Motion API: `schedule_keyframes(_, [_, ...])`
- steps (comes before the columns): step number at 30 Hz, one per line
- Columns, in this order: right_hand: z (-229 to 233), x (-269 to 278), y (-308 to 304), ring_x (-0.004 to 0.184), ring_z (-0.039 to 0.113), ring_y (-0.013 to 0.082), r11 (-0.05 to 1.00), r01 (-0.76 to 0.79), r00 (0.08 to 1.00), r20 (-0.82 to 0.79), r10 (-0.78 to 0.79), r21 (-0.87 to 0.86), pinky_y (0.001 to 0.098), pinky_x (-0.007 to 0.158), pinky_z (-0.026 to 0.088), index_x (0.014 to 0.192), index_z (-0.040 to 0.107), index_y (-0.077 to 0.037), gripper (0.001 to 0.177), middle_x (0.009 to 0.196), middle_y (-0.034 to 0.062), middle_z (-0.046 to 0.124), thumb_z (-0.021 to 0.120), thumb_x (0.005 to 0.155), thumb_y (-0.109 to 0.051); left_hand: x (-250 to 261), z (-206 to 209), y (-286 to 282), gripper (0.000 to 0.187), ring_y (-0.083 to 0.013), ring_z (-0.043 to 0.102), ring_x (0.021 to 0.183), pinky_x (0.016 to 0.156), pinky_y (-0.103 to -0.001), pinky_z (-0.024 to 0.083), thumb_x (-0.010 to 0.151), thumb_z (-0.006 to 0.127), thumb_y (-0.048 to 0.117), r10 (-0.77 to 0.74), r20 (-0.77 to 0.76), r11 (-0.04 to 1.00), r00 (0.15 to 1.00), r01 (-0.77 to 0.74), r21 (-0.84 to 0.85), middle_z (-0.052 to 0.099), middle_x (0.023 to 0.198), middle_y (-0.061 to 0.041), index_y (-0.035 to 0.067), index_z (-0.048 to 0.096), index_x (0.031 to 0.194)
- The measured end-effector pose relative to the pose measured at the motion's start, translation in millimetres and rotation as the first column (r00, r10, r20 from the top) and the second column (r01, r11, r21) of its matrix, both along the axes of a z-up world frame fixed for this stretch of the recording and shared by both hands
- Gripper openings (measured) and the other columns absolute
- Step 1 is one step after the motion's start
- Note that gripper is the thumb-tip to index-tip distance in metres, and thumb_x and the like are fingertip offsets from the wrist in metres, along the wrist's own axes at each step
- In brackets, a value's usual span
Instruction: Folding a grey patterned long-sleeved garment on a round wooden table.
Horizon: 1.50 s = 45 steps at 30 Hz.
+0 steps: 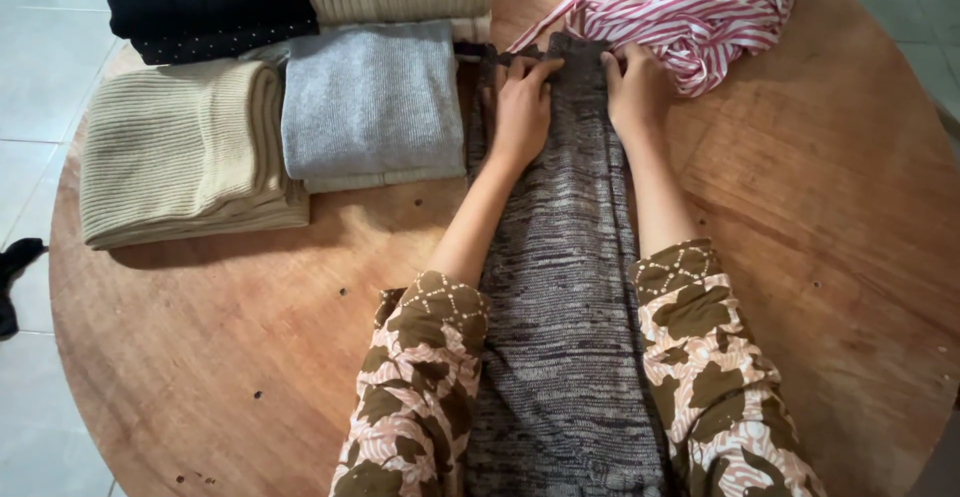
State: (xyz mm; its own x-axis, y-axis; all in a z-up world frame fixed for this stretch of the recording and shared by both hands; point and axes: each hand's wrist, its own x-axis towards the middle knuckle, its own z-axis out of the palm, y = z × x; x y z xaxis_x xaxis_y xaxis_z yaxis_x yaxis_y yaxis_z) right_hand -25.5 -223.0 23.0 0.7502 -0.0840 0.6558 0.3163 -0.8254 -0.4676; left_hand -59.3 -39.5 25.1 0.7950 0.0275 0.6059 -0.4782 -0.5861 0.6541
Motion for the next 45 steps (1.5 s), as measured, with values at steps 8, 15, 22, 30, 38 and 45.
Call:
schedule_keyframes(8, [5, -5, 4, 0.081, 0.071, 0.0356, 0.998, 0.060, 0.998, -0.005, -0.060, -0.032, 0.0479, 0.073, 0.052, 0.093, 0.071, -0.002, 0.023, 0.090, 0.0163, 0.074, 0.075, 0.098, -0.024, 42, -43, 7, 0.046, -0.0332, 0.068, 0.112, 0.099, -0.041, 0.055, 0.086, 0.068, -0.009, 0.021, 0.137, 0.978, 0.990, 0.008, -0.207, 0.066, 0.123, -0.015, 0.005, 0.059, 0.130])
schedule_keyframes(15, [17, -5, 7, 0.070, 0.068, 0.0276, 0.990, 0.053, 0.998, 0.029, -0.058, 0.129, 0.0407, 0.062, 0.050, 0.085, 0.066, -0.004, 0.037, 0.080, 0.0116, 0.072, 0.073, 0.103, -0.036, -10, 45, 20, 0.035, -0.0318, 0.066, 0.113, 0.100, -0.046, 0.051, 0.089, 0.067, 0.001, 0.012, 0.042, 1.000, 0.999, -0.012, -0.005, 0.066, 0.121, -0.014, 0.008, 0.064, 0.123])
schedule_keyframes(22, [28, -19, 13, 0.061, 0.067, 0.0230, 0.984, -0.039, 0.995, 0.103, 0.021, 0.177, 0.0376, 0.055, 0.045, 0.084, 0.070, -0.006, 0.037, 0.068, 0.0081, 0.069, 0.071, 0.104, -0.037, -5, 15, 19, 0.056, -0.0269, 0.026, 0.150, 0.121, -0.058, 0.016, 0.102, 0.046, 0.050, -0.080, -0.255, 0.827, 0.964, 0.207, 0.522, 0.032, 0.163, -0.002, 0.027, 0.046, 0.153])
schedule_keyframes(30, [16, -10, 7, 0.066, 0.069, 0.0280, 0.985, -0.093, 0.995, 0.059, 0.085, 0.147, 0.0397, 0.057, 0.048, 0.089, 0.074, -0.004, 0.034, 0.074, 0.0133, 0.071, 0.071, 0.105, -0.035, -45, 41, 25, 0.054, -0.0336, 0.021, 0.153, 0.123, -0.059, 0.014, 0.103, 0.052, 0.045, -0.086, -0.154, 0.810, 0.984, 0.160, 0.564, 0.031, 0.162, -0.012, 0.020, 0.048, 0.151])
schedule_keyframes(38, [17, -14, 9, 0.064, 0.071, 0.0234, 0.971, -0.149, 0.989, 0.034, 0.145, 0.186, 0.0370, 0.058, 0.049, 0.087, 0.076, -0.006, 0.027, 0.074, 0.0094, 0.074, 0.072, 0.103, -0.027, -182, 119, 64, 0.013, -0.0164, 0.075, 0.090, 0.075, -0.027, 0.059, 0.092, 0.066, 0.011, -0.640, -0.755, 0.195, 0.139, 0.981, 0.016, 0.075, 0.101, -0.005, 0.013, 0.070, 0.103])
schedule_keyframes(45, [15, -12, 8, 0.065, 0.071, 0.0267, 0.985, -0.127, 0.992, 0.024, 0.125, 0.116, 0.0387, 0.058, 0.049, 0.088, 0.075, -0.003, 0.028, 0.073, 0.0124, 0.072, 0.075, 0.102, -0.028, -219, 111, 92, 0.043, -0.0269, 0.060, 0.103, 0.085, -0.041, 0.052, 0.064, 0.087, 0.009, -0.728, -0.672, 0.111, 0.140, 0.990, 0.085, 0.063, 0.101, -0.008, 0.009, 0.066, 0.102])
